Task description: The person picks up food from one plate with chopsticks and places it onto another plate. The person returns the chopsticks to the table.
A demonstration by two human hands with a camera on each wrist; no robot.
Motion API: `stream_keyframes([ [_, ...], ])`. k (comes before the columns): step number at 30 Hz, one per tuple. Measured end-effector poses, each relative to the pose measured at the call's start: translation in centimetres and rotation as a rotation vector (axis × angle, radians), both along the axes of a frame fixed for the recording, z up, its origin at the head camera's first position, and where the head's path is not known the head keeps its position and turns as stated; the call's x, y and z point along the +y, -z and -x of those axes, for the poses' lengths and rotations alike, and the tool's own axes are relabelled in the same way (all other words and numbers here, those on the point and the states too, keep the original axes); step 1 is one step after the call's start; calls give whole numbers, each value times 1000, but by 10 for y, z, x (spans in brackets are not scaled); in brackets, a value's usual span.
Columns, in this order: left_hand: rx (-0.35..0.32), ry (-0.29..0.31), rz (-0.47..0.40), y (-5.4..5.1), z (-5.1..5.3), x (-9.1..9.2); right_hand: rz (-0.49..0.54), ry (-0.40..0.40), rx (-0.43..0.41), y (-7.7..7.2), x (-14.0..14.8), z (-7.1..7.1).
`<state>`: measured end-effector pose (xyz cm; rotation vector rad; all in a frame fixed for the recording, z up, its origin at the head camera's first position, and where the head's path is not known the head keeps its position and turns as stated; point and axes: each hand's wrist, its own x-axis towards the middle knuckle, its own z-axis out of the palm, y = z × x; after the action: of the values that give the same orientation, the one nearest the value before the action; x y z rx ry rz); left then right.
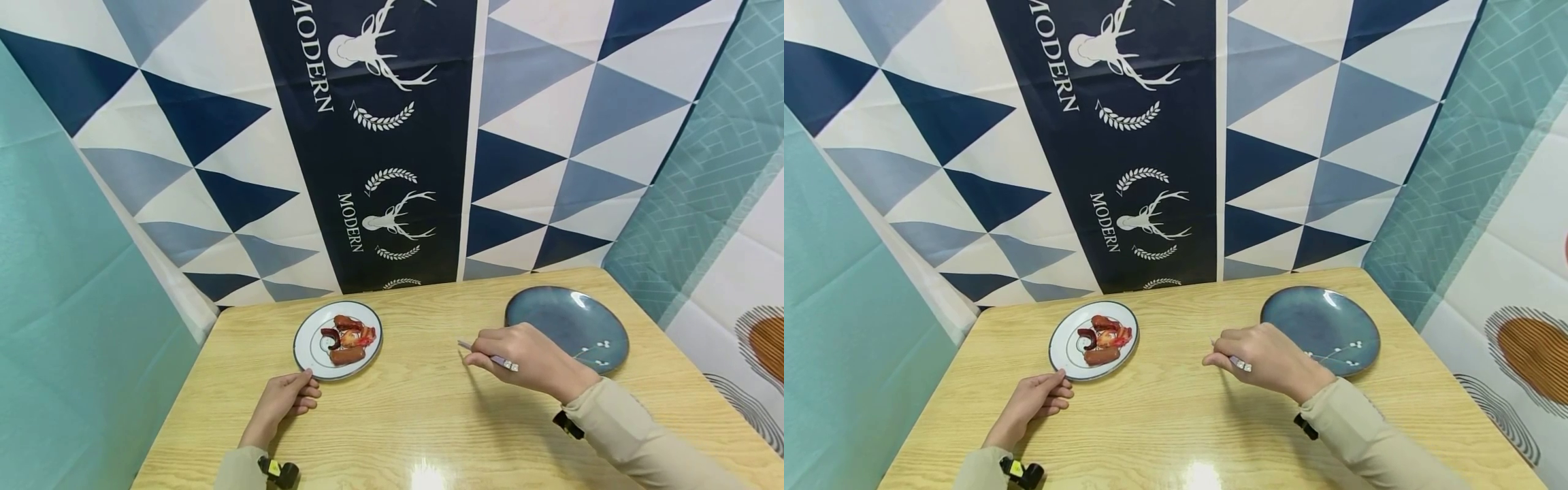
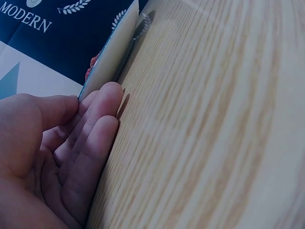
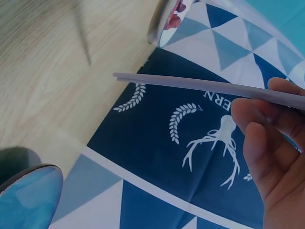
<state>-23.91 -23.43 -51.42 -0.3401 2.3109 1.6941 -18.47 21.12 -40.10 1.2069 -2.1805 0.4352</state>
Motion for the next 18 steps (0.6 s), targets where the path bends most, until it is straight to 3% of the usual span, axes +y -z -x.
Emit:
stream_keyframes([
  [18, 12, -2, 20, -1, -1, 1, -17, 19, -8, 11, -4, 4],
])
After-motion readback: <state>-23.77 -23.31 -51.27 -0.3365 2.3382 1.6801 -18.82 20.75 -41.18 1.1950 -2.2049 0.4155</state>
